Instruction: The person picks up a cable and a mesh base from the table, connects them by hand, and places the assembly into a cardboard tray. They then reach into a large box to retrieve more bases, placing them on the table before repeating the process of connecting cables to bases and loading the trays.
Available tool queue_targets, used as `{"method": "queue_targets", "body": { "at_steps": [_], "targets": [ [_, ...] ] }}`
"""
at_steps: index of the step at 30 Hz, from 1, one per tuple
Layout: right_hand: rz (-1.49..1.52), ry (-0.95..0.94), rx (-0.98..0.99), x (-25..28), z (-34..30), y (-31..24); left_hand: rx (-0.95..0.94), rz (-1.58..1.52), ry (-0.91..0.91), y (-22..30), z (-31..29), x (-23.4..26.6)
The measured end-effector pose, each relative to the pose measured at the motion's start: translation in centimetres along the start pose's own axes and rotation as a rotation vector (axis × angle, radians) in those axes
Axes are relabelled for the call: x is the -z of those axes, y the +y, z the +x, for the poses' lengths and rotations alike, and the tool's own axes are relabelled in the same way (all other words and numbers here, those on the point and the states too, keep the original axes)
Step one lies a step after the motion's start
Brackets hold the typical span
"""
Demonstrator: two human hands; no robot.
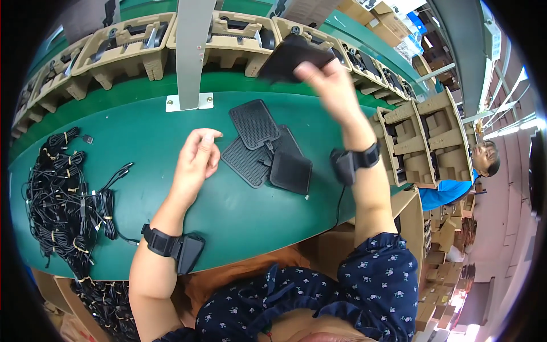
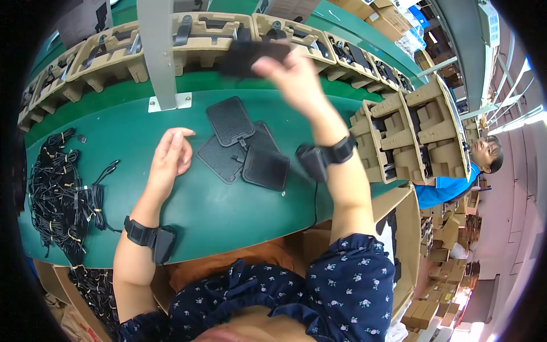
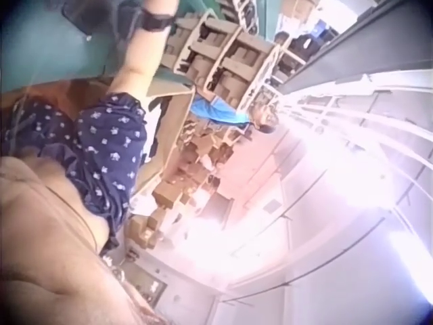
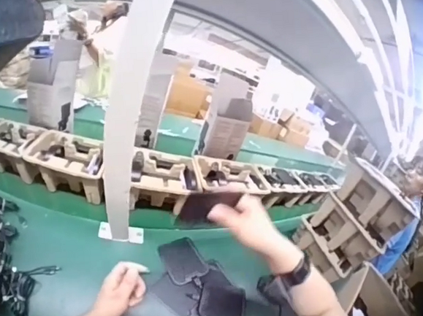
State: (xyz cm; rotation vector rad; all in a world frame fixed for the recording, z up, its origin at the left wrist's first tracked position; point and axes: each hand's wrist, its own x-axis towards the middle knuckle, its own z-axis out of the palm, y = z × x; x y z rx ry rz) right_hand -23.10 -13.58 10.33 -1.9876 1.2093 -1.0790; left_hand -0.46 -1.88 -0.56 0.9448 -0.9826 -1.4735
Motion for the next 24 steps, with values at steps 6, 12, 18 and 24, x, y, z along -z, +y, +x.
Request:
{"method": "queue_targets", "body": {
  "at_steps": [6, 12, 18, 24],
  "targets": [
    [-0.047, 0.613, 0.177, 9.9, 8.6, 8.1, 0.020, 0.049, -0.074, 0.1, 0.5, -0.1],
    [-0.126, 0.359, 0.051, 11.7, 12.1, 15.4, 0.051, 0.024, -0.091, -0.1, 0.9, -0.2],
    [-0.625, 0.198, -0.140, 8.8, 13.7, 16.6, 0.049, 0.020, -0.048, 0.0, 0.2, 1.0],
    [-1.158, 0.595, 0.034, 8.7, 10.2, 15.9, 0.028, -0.069, -0.116, -1.0, 1.8, -0.5]
  ]
}}
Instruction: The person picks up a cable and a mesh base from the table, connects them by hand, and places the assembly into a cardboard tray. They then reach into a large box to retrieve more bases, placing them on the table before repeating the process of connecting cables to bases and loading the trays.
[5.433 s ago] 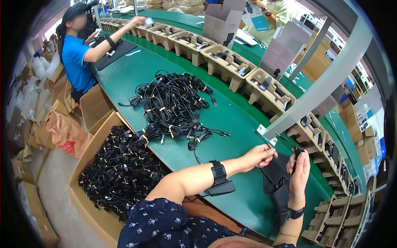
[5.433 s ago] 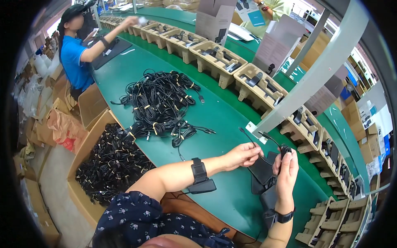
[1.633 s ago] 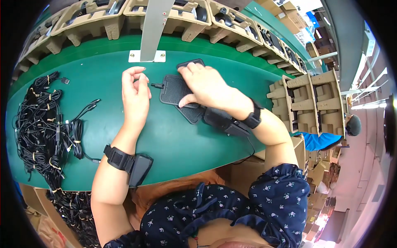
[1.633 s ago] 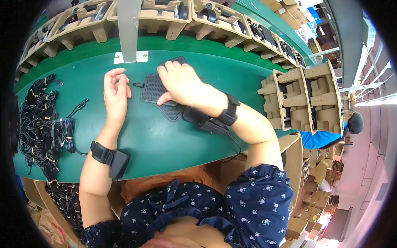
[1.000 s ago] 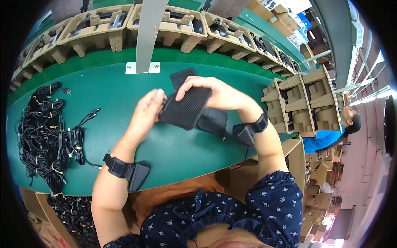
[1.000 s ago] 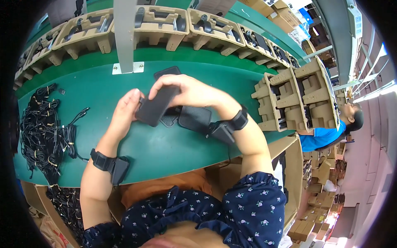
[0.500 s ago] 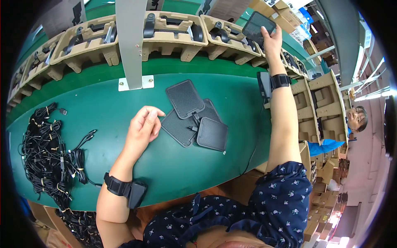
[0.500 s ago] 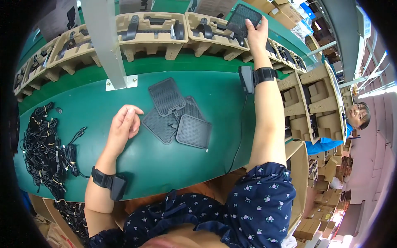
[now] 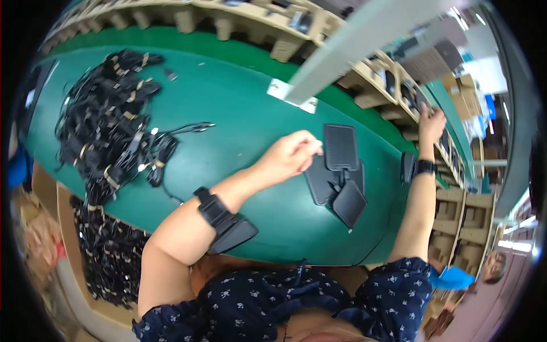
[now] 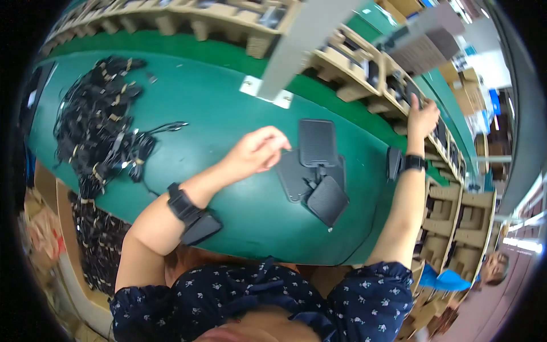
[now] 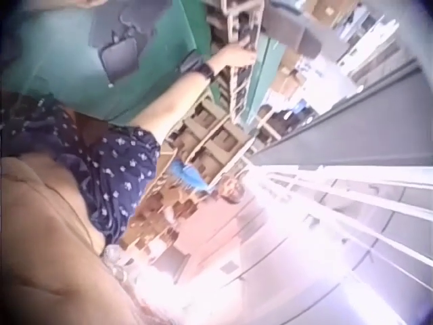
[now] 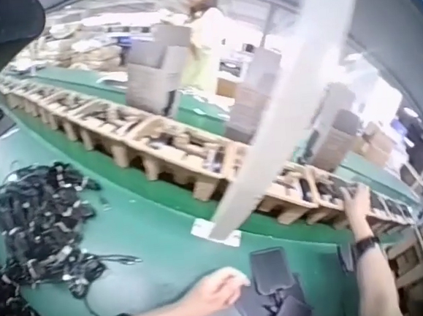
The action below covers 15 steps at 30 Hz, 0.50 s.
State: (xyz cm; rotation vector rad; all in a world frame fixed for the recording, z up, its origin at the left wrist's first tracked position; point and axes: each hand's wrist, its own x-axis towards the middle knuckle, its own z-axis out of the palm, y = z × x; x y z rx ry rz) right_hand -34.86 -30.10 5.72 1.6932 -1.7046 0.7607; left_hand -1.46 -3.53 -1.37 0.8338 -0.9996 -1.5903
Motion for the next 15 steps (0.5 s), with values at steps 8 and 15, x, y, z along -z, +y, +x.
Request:
{"method": "queue_targets", "body": {
  "at_steps": [8, 15],
  "targets": [
    [1.097, -0.359, 0.958, 19.0, -10.5, -24.4, -0.218, 0.228, 0.073, -5.7, 1.8, 1.3],
    [1.039, -0.664, 1.553, 21.8, -17.5, -36.8, -0.230, -0.605, -0.400, -4.0, 0.0, 1.6]
  ]
}}
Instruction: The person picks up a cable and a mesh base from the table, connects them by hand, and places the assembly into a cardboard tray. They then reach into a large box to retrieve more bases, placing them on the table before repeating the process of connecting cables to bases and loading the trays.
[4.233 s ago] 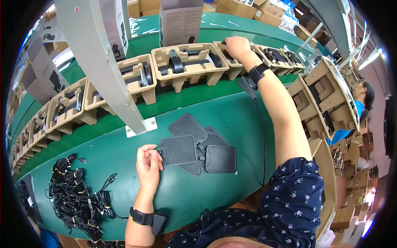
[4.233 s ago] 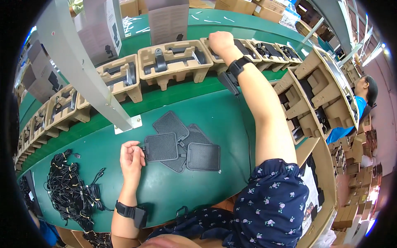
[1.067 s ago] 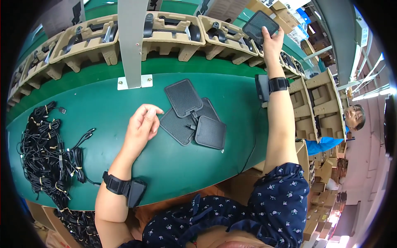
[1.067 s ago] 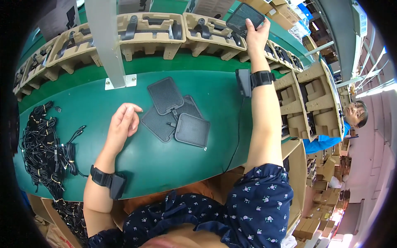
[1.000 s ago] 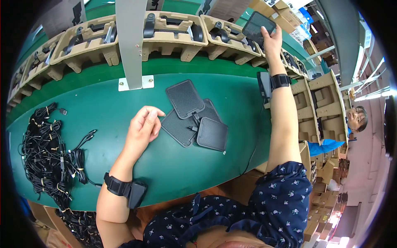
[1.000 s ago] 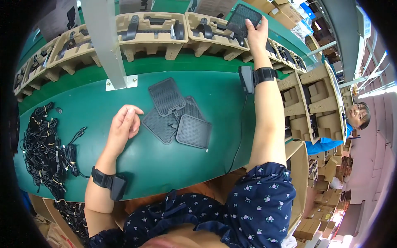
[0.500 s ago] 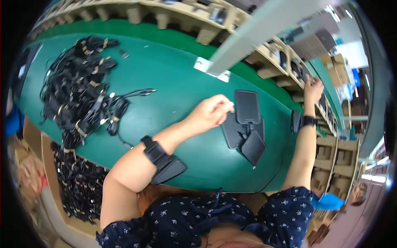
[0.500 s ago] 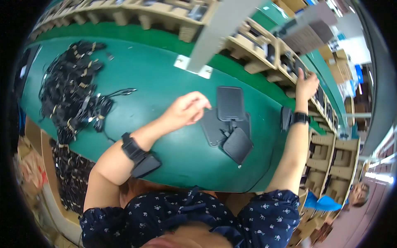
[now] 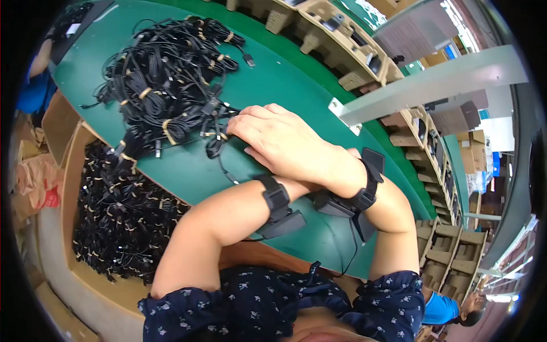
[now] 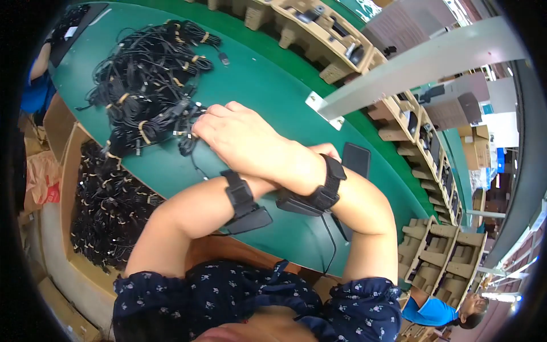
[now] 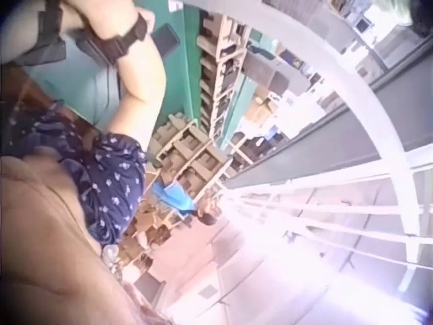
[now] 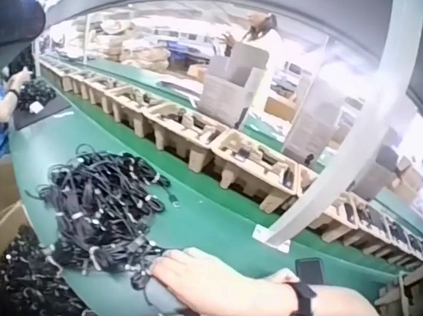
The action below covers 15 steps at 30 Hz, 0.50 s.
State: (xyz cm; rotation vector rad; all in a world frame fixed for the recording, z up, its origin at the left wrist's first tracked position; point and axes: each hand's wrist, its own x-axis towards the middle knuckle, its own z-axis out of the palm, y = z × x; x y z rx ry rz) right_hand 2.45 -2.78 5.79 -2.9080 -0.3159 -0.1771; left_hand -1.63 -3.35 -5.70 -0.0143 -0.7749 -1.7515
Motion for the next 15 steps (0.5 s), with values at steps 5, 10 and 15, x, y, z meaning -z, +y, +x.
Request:
{"method": "queue_targets", "body": {
  "at_steps": [5, 10, 15],
  "targets": [
    [-0.192, -0.105, 0.019, -0.7, 2.2, -0.3, -0.036, 0.360, 0.087, -0.1, 0.1, -0.4],
    [-0.107, -0.148, -0.070, -1.5, 0.0, 0.7, -0.101, 0.732, 0.142, -1.2, -0.2, -0.5],
    [0.296, 0.290, -0.293, 0.8, -5.2, 1.5, -0.149, 0.831, 0.224, -0.5, 1.3, -2.8]
  ]
}}
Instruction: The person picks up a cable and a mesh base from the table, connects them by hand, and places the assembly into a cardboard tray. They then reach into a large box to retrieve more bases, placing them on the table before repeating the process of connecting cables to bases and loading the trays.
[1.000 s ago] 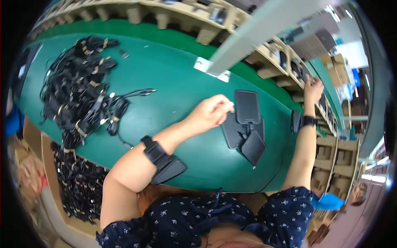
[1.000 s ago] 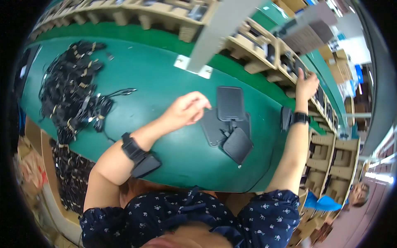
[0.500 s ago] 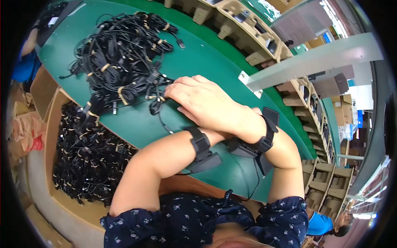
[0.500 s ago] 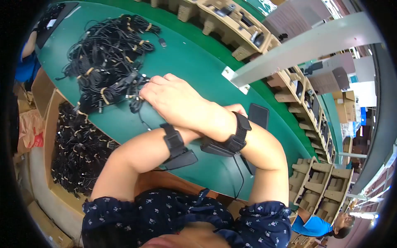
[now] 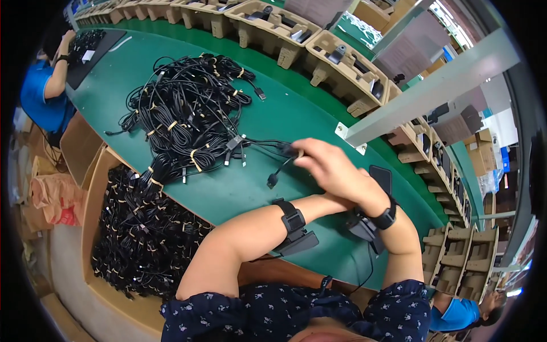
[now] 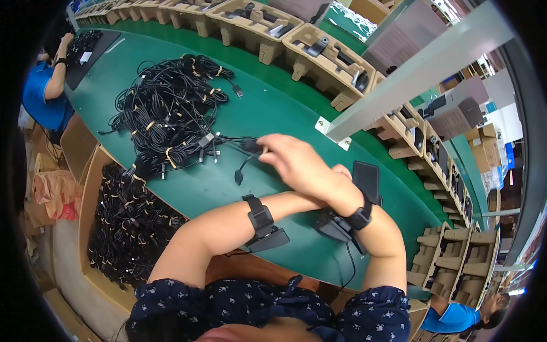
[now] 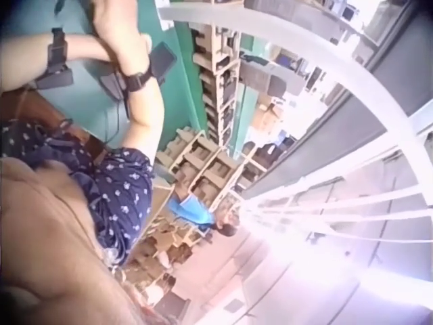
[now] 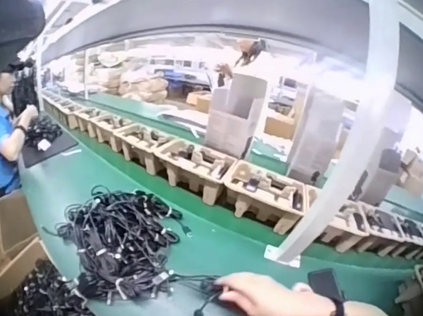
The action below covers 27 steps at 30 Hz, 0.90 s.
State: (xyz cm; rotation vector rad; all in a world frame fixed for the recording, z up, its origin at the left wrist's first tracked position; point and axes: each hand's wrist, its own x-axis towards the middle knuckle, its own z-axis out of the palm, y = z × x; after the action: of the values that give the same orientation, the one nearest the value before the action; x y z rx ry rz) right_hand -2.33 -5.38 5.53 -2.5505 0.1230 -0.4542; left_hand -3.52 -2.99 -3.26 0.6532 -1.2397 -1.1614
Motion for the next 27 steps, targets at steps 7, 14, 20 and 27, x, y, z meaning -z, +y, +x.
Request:
{"method": "queue_targets", "body": {
  "at_steps": [7, 14, 20, 27],
  "targets": [
    [0.485, 0.451, -0.542, 6.0, -6.7, -0.4, 0.333, -0.348, 0.077, 3.5, -0.2, 0.1],
    [0.734, 0.725, -0.571, 8.2, -13.0, -1.3, 0.277, -0.579, 0.076, 3.8, -0.4, 1.6],
    [0.288, 0.456, -0.564, 5.3, -14.6, -2.5, 0.302, -0.321, -0.021, 3.9, -1.7, -1.2],
    [0.031, 0.247, -0.546, 5.3, -14.2, -3.5, 0.208, -0.173, -0.064, 3.3, -2.2, -0.4]
  ]
}}
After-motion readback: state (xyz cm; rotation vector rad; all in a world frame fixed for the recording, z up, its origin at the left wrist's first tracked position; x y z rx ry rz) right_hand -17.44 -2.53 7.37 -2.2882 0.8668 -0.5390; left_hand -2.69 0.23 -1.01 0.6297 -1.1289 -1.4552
